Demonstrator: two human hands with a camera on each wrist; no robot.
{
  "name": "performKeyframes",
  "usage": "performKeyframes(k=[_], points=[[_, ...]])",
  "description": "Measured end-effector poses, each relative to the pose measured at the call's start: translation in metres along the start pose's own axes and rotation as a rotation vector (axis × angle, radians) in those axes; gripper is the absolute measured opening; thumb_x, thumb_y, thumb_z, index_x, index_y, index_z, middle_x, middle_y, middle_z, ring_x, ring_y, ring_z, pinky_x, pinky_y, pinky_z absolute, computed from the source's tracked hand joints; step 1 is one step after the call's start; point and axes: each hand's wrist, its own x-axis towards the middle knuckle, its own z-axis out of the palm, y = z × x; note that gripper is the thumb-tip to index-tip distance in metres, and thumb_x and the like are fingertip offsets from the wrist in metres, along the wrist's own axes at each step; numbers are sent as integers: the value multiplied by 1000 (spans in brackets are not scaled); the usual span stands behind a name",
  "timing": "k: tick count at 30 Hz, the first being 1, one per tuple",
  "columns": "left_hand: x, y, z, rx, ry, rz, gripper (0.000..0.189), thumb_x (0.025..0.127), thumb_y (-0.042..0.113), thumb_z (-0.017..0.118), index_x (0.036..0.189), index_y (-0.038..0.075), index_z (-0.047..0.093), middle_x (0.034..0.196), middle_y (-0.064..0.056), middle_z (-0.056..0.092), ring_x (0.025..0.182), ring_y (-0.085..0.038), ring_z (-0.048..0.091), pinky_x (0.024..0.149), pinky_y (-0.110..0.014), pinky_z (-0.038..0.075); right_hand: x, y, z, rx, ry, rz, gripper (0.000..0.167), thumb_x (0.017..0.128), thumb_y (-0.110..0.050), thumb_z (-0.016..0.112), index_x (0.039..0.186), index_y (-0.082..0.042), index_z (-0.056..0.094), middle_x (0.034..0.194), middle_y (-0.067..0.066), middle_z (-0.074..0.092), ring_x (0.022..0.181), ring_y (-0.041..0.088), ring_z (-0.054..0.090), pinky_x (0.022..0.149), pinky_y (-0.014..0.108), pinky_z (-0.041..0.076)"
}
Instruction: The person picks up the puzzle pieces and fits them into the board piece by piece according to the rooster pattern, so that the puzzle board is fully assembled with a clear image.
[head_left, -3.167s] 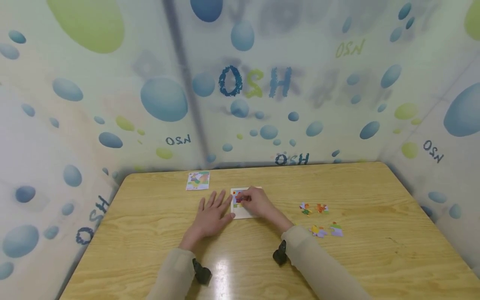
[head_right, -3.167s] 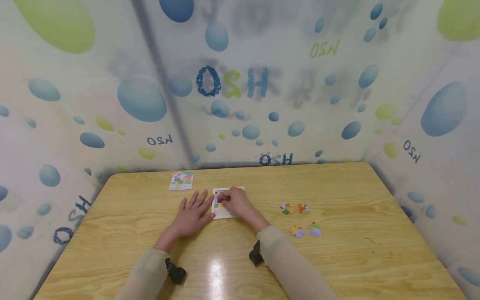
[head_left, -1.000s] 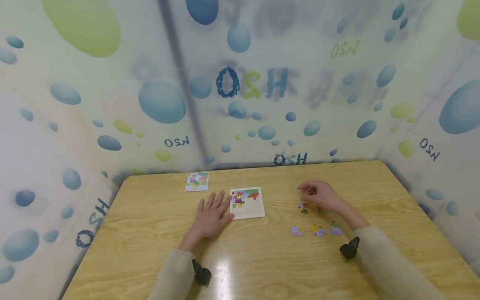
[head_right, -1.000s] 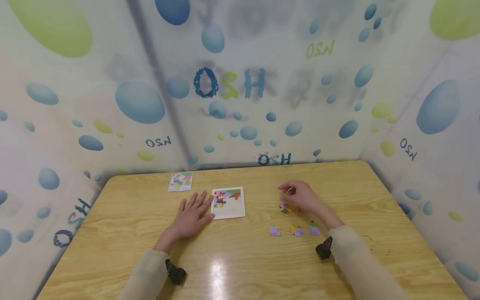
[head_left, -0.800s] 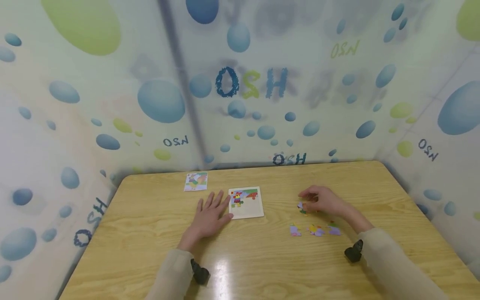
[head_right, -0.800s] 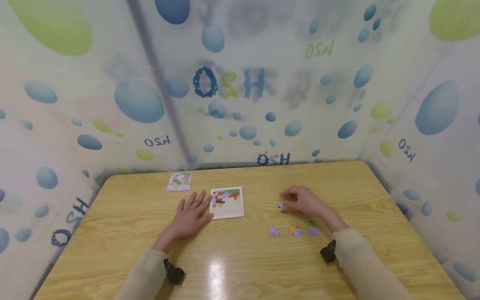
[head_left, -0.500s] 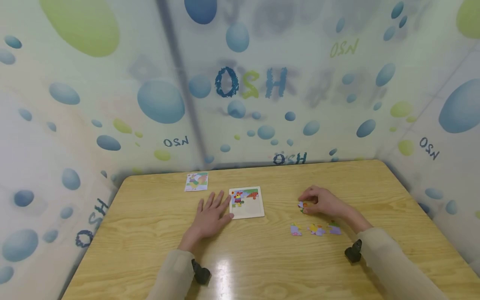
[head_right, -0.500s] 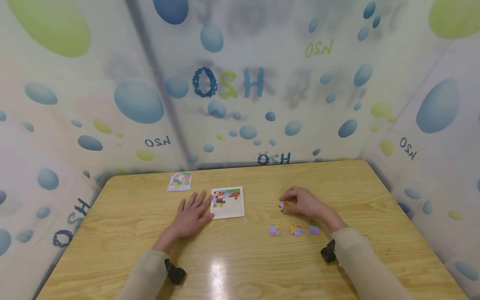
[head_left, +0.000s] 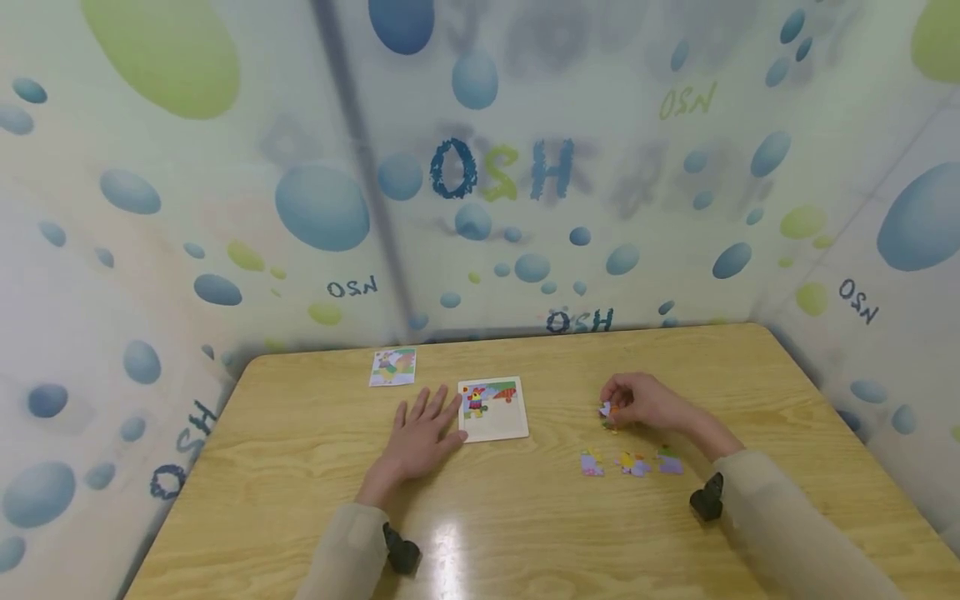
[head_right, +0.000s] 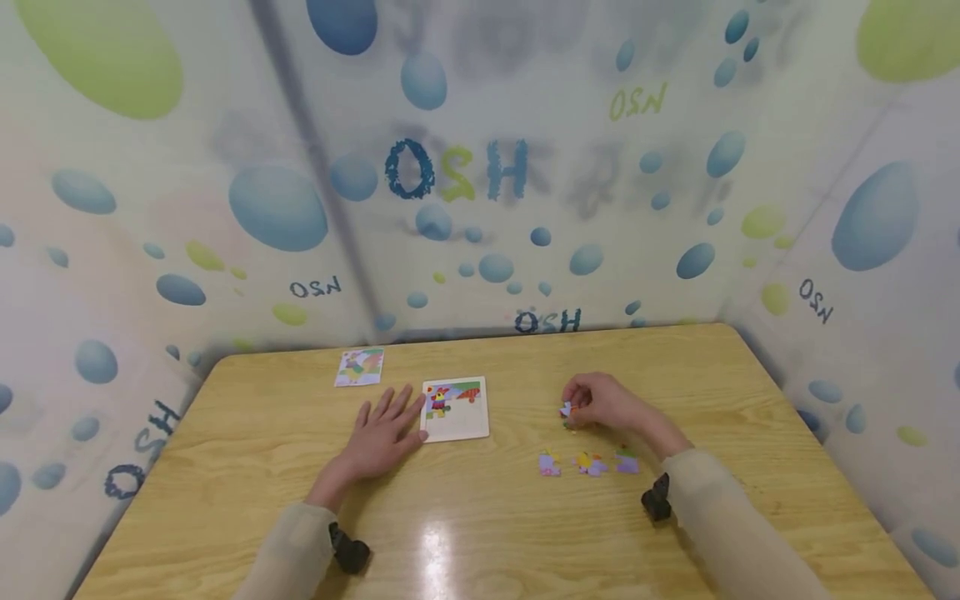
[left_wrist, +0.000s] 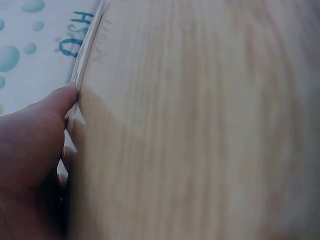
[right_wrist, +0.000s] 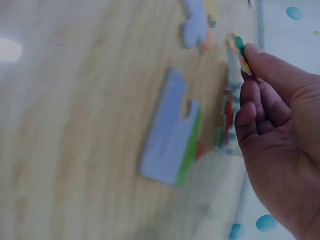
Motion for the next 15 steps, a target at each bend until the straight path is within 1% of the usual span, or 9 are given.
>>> performKeyframes(k=[2,3,6,8,9,11,15], points=[[-2,2,-1,-2,-4,-1,66,107,45,49,162,14,32,170,-15,15,155,-42,3,118,-68,-2,3,-3,0,3,-2,12,16,91,-5,76,103,-1,65,87,5,65,69,18,57,55,30,49],[-2,3,-2,1,-7,-4,66,107,44,49,162,14,32,170,-15,15,155,-42,3,118,-68,-1,4,-4,0,5,0,14,15,93,-7,75,102,-2,65,87,5,65,69,18,57,55,31,49],[-4,5,-4,5,-1,-2,65,107,43,50,161,12,34,169,-16,17,155,-43,5,118,-68,0,11,-7,3,-8,31,19,15,94,-14,76,101,-5,66,89,4,66,75,18,61,63,32,52],[-4,5,-4,16,0,-3,65,107,43,49,162,13,33,169,-16,16,155,-43,5,118,-68,0,17,-9,6,-1,58,17,16,94,-15,77,101,-6,67,90,4,67,80,19,62,70,32,52],[-5,5,-4,20,3,-2,65,107,43,49,162,13,33,169,-16,16,155,-43,5,118,-68,1,20,-10,9,8,67,14,15,94,-14,77,102,-5,67,91,4,67,82,20,63,73,33,53],[-5,4,-3,21,11,2,65,107,44,49,162,12,33,169,-16,17,155,-43,6,118,-68,1,27,-13,14,31,83,13,15,94,-13,76,103,-5,67,92,4,67,84,20,64,74,33,53],[-3,5,-4,22,5,-1,64,107,44,48,162,13,33,169,-15,16,155,-42,5,118,-68,0,40,-24,26,89,87,2,15,95,-8,74,106,-1,67,93,6,67,85,21,63,72,32,52]])
